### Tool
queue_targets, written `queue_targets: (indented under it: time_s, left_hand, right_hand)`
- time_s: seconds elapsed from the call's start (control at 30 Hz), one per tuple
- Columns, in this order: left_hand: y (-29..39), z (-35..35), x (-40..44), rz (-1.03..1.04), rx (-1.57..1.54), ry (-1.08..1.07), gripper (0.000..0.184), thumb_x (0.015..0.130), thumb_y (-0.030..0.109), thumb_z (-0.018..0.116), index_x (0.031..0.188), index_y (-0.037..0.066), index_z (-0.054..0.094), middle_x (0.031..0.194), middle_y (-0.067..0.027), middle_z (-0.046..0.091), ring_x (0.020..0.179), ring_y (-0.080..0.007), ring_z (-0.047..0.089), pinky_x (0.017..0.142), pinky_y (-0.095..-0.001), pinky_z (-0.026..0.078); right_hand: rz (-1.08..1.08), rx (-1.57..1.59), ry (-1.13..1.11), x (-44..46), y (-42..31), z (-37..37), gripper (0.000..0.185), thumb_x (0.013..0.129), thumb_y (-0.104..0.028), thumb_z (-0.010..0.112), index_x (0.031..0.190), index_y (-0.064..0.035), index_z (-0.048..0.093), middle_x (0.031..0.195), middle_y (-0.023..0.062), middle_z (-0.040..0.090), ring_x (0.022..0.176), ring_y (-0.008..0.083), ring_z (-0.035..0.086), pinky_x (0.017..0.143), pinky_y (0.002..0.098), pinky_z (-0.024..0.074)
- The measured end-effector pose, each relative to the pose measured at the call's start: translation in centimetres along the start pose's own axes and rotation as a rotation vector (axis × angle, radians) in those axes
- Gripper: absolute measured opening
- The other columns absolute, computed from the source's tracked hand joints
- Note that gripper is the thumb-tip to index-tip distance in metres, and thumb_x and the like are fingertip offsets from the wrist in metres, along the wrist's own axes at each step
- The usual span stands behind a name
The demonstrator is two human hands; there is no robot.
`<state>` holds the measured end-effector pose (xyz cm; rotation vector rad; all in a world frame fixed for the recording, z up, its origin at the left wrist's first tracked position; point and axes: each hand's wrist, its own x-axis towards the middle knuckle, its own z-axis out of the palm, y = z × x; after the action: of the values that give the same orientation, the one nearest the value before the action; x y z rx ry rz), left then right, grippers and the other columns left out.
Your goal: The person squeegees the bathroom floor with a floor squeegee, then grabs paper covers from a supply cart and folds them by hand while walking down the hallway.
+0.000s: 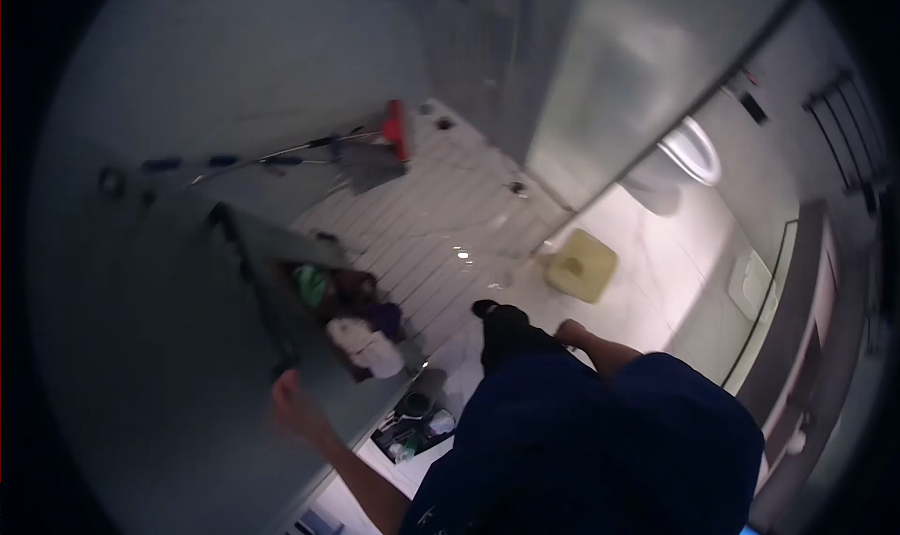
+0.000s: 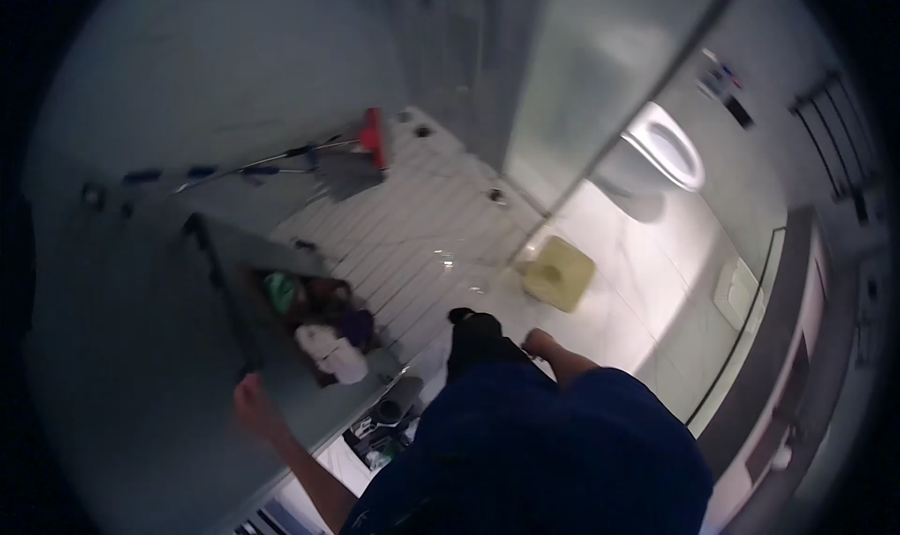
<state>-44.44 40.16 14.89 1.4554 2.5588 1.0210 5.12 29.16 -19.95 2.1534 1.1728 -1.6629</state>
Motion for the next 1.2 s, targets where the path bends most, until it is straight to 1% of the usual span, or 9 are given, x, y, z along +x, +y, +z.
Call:
queue_targets:
  time_s: [0.13,0.4,0.67,0.8,0.83,0.9,1.0,1.1,1.2]
  left_hand:
    - [-1.7,0.4,0.0,0.054,-0.324,0.073,0.014,0.087,0.014,0.061,0.088,0.000,0.065,0.080,-0.0082,0.066,0.075,-0.0166,0.061,0.071,-0.0301,0.047]
    - [-0.3,0.2,0.8,-0.019,-0.326,0.050,0.011,0.085,0.005,0.056,0.082,-0.001,0.065,0.078,-0.0087,0.066,0.074,-0.0159,0.061,0.071,-0.0284,0.047]
    - [7.0,11.3,10.0,0.074,-0.350,-0.134,0.011,0.084,0.001,0.055,0.078,-0.003,0.063,0.077,-0.0115,0.067,0.073,-0.0162,0.064,0.066,-0.0275,0.050]
    - [10.8,18.5,19.2,-0.197,-0.466,-0.311,0.003,0.082,-0.001,0.061,0.081,0.000,0.064,0.081,-0.0120,0.068,0.069,-0.0199,0.066,0.066,-0.0294,0.052]
    - [10.6,20.0,21.3,-0.103,-0.412,-0.319,0.003,0.083,-0.001,0.061,0.083,-0.001,0.064,0.083,-0.0122,0.068,0.071,-0.0201,0.066,0.068,-0.0299,0.052]
    - [10.4,22.2,24.8,-0.115,-0.374,-0.265,0.003,0.083,-0.001,0.060,0.083,-0.002,0.063,0.082,-0.0120,0.068,0.072,-0.0202,0.065,0.068,-0.0300,0.052]
    - [10.8,24.0,28.7,-0.261,-0.317,-0.250,0.007,0.085,0.000,0.057,0.083,-0.003,0.063,0.080,-0.0115,0.066,0.073,-0.0181,0.063,0.068,-0.0290,0.051]
    - [10.0,25.1,30.1,-0.388,-0.275,-0.286,0.008,0.085,-0.001,0.054,0.085,-0.004,0.062,0.086,-0.0141,0.066,0.073,-0.0179,0.063,0.068,-0.0278,0.051]
    - [9.0,26.3,30.9,-0.357,-0.153,-0.306,0.016,0.090,0.020,0.061,0.089,0.004,0.065,0.073,-0.0105,0.065,0.061,-0.0146,0.059,0.060,-0.0256,0.049]
  right_hand:
    - [-0.029,0.064,0.008,-1.2,-3.5,-0.3,0.032,0.074,-0.031,0.067,0.079,0.0005,0.068,0.071,0.0111,0.067,0.063,0.0219,0.067,0.054,0.0361,0.0573]
    - [-0.056,-0.012,-0.023,6.9,-14.7,-3.0,0.025,0.074,-0.022,0.062,0.077,0.0017,0.067,0.070,0.0117,0.067,0.059,0.0204,0.066,0.053,0.0354,0.0567]
    - [-0.524,0.053,-0.033,21.3,-47.5,-9.7,0.028,0.077,-0.027,0.056,0.067,-0.0036,0.067,0.065,0.0109,0.065,0.054,0.0197,0.063,0.057,0.0353,0.0506]
    - [-0.610,0.276,-0.111,29.5,-65.8,-10.3,0.023,0.079,-0.025,0.057,0.074,-0.0042,0.065,0.060,0.0094,0.061,0.054,0.0180,0.059,0.055,0.0357,0.0476]
    - [-0.681,0.373,-0.161,31.1,-70.4,-10.6,0.025,0.080,-0.024,0.062,0.090,-0.0008,0.064,0.067,0.0100,0.063,0.056,0.0172,0.061,0.053,0.0323,0.0486]
    - [-1.048,0.044,0.391,31.2,-78.9,-11.6,0.036,0.076,-0.022,0.066,0.105,-0.0001,0.061,0.083,0.0182,0.065,0.083,0.0324,0.064,0.074,0.0385,0.0499]
    - [-1.306,0.124,0.490,34.0,-90.0,-12.2,0.059,0.071,-0.019,0.067,0.125,-0.0045,0.048,0.118,0.0208,0.055,0.108,0.0373,0.054,0.090,0.0408,0.0462]
    - [-1.262,-0.105,0.498,35.3,-97.7,-12.0,0.063,0.072,-0.023,0.067,0.128,-0.0039,0.045,0.128,0.0205,0.047,0.114,0.0366,0.050,0.093,0.0467,0.0427]
    - [-1.091,-0.436,0.371,37.4,-100.7,-12.3,0.055,0.072,-0.026,0.066,0.119,-0.0038,0.049,0.123,0.0192,0.050,0.109,0.0344,0.054,0.091,0.0519,0.0406]
